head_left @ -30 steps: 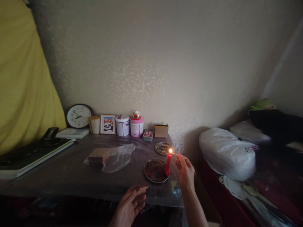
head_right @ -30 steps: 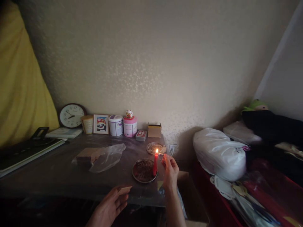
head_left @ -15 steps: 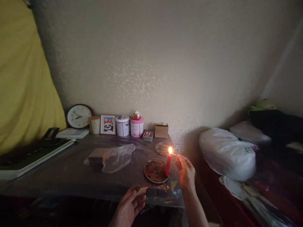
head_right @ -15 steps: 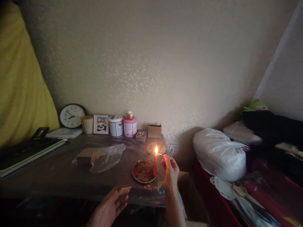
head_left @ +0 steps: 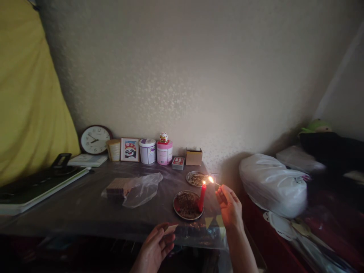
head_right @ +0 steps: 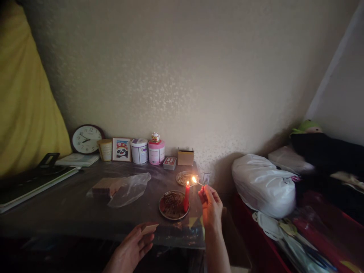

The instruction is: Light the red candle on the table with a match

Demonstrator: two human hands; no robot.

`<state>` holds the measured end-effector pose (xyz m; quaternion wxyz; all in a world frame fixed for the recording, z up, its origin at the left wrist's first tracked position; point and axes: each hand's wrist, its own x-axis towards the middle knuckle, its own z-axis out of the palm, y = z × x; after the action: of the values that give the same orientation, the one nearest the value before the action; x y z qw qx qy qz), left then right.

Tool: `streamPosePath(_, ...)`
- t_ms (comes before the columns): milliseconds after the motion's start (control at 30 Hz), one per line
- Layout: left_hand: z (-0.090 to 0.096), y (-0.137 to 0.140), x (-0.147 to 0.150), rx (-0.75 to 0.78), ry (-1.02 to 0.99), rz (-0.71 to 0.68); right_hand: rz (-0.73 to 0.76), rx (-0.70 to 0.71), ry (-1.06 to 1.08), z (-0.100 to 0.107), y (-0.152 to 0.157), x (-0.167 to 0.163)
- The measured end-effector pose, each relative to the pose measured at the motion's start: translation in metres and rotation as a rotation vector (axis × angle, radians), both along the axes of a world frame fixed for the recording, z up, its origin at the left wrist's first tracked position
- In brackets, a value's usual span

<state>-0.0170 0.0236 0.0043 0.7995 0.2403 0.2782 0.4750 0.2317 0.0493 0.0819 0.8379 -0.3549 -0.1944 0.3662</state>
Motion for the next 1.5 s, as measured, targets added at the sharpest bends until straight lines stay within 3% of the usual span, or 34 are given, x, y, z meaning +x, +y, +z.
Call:
streamPosePath(167, 0.002, -0.001, 0.001, 0.001, -0.011, 0.007, 0.099, 0.093, 0.002, 0.025, -0.03, 0.024)
streamPosePath(233, 0.0, 0.0, 0.001, 0.009, -0.011, -0.011, 0.101, 0.125, -0.105, 0.027, -0.04, 0.035)
streamPosePath(400, -0.007, 0.001, 0.0, -0.014, -0.041, -0.007, -0.053, -0.034, -0.396, 0.009, -0.044, 0.063)
streamPosePath(567, -0.007, 0.0, 0.002, -0.025, -0.044, -0.011, -0.113, -0.051, -0.453, 0.001, -0.045, 0.078)
streamPosePath(700, -0.008, 0.001, 0.002, -0.041, -0.055, -0.005, -0.177, -0.183, -0.539, -0.012, -0.042, 0.084)
streamPosePath(933, -0.012, 0.009, -0.004, -0.066, -0.075, -0.021, -0.267, -0.239, -0.458, -0.042, -0.019, 0.095)
streamPosePath(1033, -0.014, 0.013, -0.006, -0.08, -0.062, -0.025, -0.239, -0.218, -0.415, -0.04, -0.011, 0.092)
streamPosePath(1267, -0.014, 0.013, -0.005, -0.067, -0.055, -0.018, -0.118, -0.111, -0.515, -0.003, -0.02, 0.087)
streamPosePath(1367, -0.014, 0.012, -0.004, -0.064, -0.054, -0.031, -0.146, -0.177, -0.611, -0.009, -0.024, 0.09)
streamPosePath(1500, -0.012, 0.012, -0.005, -0.074, -0.071, -0.036, -0.23, -0.307, -0.695, -0.032, -0.013, 0.098)
